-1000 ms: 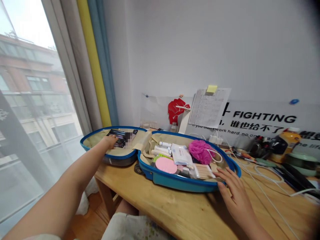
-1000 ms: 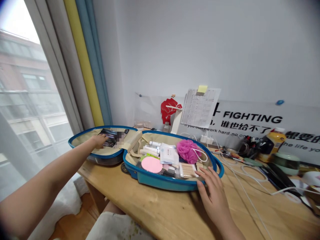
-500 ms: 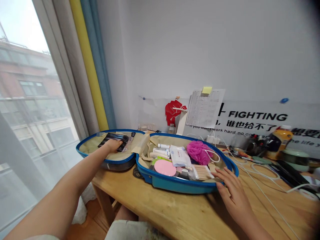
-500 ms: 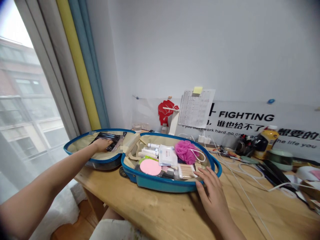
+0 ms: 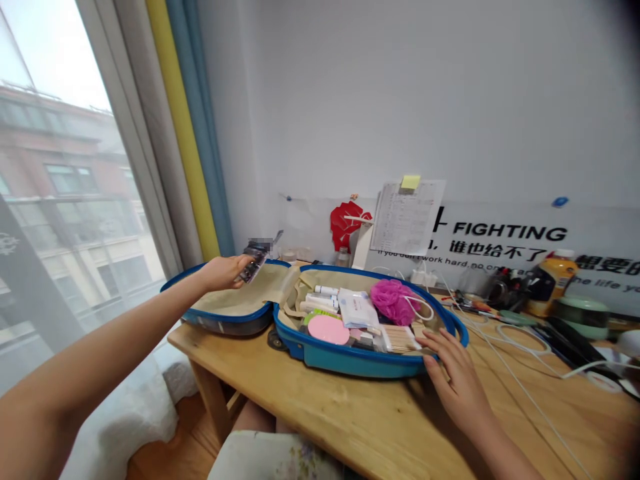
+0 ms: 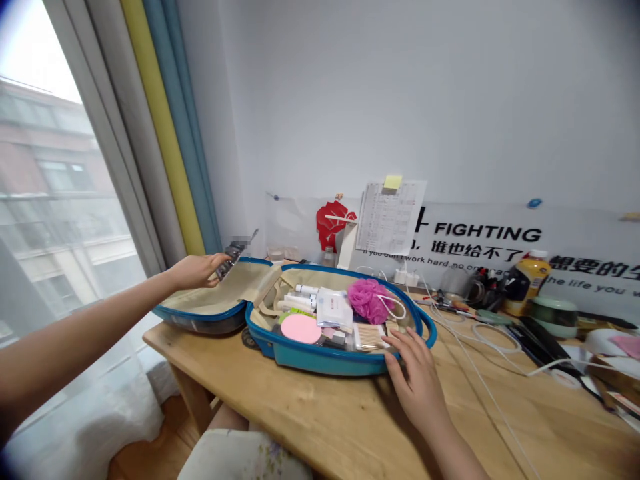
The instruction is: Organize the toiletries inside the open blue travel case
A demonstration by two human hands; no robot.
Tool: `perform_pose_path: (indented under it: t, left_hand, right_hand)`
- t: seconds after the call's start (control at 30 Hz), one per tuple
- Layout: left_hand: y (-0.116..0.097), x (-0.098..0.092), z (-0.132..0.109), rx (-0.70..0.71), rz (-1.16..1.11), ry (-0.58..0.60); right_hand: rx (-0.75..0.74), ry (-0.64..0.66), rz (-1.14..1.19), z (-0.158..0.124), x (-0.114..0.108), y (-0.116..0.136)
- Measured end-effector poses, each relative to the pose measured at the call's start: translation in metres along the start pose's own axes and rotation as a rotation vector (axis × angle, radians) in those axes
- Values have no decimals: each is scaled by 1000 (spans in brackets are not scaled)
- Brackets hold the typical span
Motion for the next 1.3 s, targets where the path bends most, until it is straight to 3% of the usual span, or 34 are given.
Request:
perform_pose_path:
  t: [0.1, 0.2, 0.43, 0.6, 0.83, 0.97, 1.07, 1.13, 1.23, 1.3]
  left_hand:
    - [-36, -24, 7, 196, 5, -31]
    - [-72, -31, 19, 399, -16, -8]
    - [-135, -10, 39, 765, -127, 25]
    - [-154, 6, 44, 816, -219, 99]
    - [-161, 18, 45, 925, -161, 38]
    - [-162, 17, 46, 885, -135, 56]
    - [-154, 6, 44, 763, -116, 78]
    - [-140, -5, 36, 634, -132, 25]
    - [-104, -15, 9, 391, -222, -123]
    - [-76, -9, -20, 232, -303, -186]
  right_hand:
    - [2, 1, -3, 0, 0, 0]
    - [4, 4, -1, 0, 0, 1]
    - [28, 23, 21, -1, 2, -2]
    - [38, 31, 25, -1, 2, -1]
    - [35, 19, 20, 1, -1, 1]
    - [32, 32, 18, 0, 0, 0]
    - [32, 28, 17, 1, 1, -1]
    - [27, 19, 17, 1, 1, 0]
    - [16, 7, 16, 2, -1, 2]
    - [22, 14, 17, 2, -2, 2]
Point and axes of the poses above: each hand's wrist, its own z-axis towards the middle knuckle, its own x-axis out of the palm, y = z × x, the point moved 5 cm from there along z, towards the middle knuckle, and after that the axes turned 11 degrees about -z, right-handed, at the moved point
